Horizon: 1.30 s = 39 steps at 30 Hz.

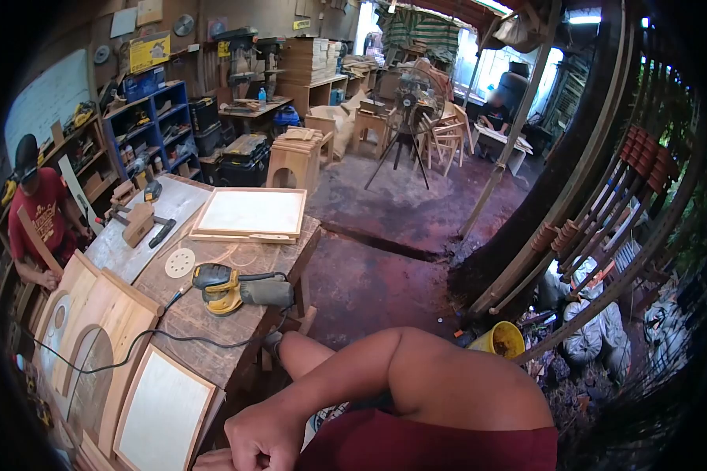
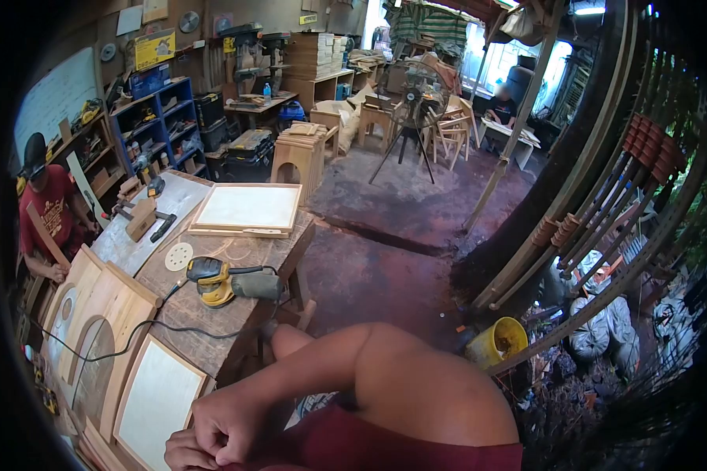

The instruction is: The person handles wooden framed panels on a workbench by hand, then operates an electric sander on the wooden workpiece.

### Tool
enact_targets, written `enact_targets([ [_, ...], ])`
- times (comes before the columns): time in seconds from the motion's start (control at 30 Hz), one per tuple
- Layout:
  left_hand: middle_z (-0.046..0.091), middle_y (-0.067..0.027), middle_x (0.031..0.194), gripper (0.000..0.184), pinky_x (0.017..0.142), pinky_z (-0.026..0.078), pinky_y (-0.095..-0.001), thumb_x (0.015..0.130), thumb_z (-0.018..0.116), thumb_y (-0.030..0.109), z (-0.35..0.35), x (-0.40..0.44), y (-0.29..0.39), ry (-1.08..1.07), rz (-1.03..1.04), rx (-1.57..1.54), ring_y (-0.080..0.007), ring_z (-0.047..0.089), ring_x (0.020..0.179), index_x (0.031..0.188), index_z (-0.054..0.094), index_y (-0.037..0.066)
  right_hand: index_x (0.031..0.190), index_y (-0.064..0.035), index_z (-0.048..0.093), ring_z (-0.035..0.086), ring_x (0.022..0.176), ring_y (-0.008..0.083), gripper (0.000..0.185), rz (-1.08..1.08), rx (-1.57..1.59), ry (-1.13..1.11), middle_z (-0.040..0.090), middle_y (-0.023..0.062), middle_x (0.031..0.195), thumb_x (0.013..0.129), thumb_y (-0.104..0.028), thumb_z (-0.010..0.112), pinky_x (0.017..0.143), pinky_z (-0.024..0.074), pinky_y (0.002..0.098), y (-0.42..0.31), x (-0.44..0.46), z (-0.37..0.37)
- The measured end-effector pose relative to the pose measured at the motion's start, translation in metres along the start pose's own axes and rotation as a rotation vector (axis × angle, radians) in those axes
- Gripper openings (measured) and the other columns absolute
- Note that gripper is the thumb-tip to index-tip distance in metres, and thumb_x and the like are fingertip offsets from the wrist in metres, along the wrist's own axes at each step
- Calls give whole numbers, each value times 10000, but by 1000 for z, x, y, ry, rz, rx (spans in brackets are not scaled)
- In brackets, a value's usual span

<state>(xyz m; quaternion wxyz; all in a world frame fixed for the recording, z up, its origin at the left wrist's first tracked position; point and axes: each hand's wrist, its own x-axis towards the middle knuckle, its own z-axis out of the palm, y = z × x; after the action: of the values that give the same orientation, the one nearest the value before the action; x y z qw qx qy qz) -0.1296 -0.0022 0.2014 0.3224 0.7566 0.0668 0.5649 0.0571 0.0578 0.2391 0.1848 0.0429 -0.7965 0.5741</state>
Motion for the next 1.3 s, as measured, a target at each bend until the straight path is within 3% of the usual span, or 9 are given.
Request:
enact_targets([
  [0.1, 641, -168, 766, 171, 569, 499, -434, 783, 810, 81, -4, -2, 2, 9, 12, 25, -310, 606, 613, 809, 672, -16, 658, 14, 649, 567, 557, 199, 156, -26, 5, 32, 601, 98, 588, 794, -60, 669, 546, 426, 355, -5, 2, -3],
  [0.33, 638, -168, 751, 174, 559, 498, -431, 764, 823, 65, -16, 2, 5, -2, 40, 80, -309, 603, 601, 801, 674, -17, 660, 6, 638, 572, 553, 206, 167, -121, 5, 105, 622, 96, 610, 802, -69, 685, 545, 424, 359, 9, 6, -9],
  [0.43, 633, -176, 750, 174, 559, 495, -428, 768, 822, 60, -22, 14, 7, -76, 77, 101, -307, 604, 608, 844, 691, -26, 669, -1, 641, 583, 561, 221, 167, -256, -27, 129, 628, 99, 622, 809, -82, 683, 549, 430, 356, 19, 5, -13],
  [0.5, 628, -184, 752, 184, 561, 493, -425, 775, 820, 58, -24, 16, 5, -146, 105, 117, -305, 605, 617, 888, 708, -35, 675, -51, 605, 587, 552, 285, 298, -320, -52, 131, 598, 82, 618, 932, -186, 676, 520, 433, 383, 23, 3, -16],
  [0.67, 637, -166, 772, 292, 590, 506, -422, 781, 832, 160, -20, 4, 1, 0, 64, 206, -316, 603, 620, 970, 715, -30, 683, -51, 610, 588, 560, 287, 289, -337, -40, 200, 601, 82, 627, 936, -177, 671, 520, 429, 388, 29, 0, -17],
  [1.17, 708, -227, 846, 264, 680, 555, -479, 762, 819, 151, -3, -2, -9, 112, -30, 98, -388, 697, 770, 875, 729, -70, 684, -58, 601, 551, 541, 279, 302, -429, -82, 330, 564, 65, 614, 945, -192, 674, 511, 405, 387, 34, -4, -28],
  [1.3, 670, -233, 800, 306, 629, 557, -464, 685, 815, 109, 3, 4, -11, 120, 18, 102, -395, 677, 688, 850, 687, -114, 692, -61, 607, 551, 541, 279, 297, -438, -74, 330, 561, 62, 613, 948, -196, 674, 510, 406, 386, 35, -5, -30],
])
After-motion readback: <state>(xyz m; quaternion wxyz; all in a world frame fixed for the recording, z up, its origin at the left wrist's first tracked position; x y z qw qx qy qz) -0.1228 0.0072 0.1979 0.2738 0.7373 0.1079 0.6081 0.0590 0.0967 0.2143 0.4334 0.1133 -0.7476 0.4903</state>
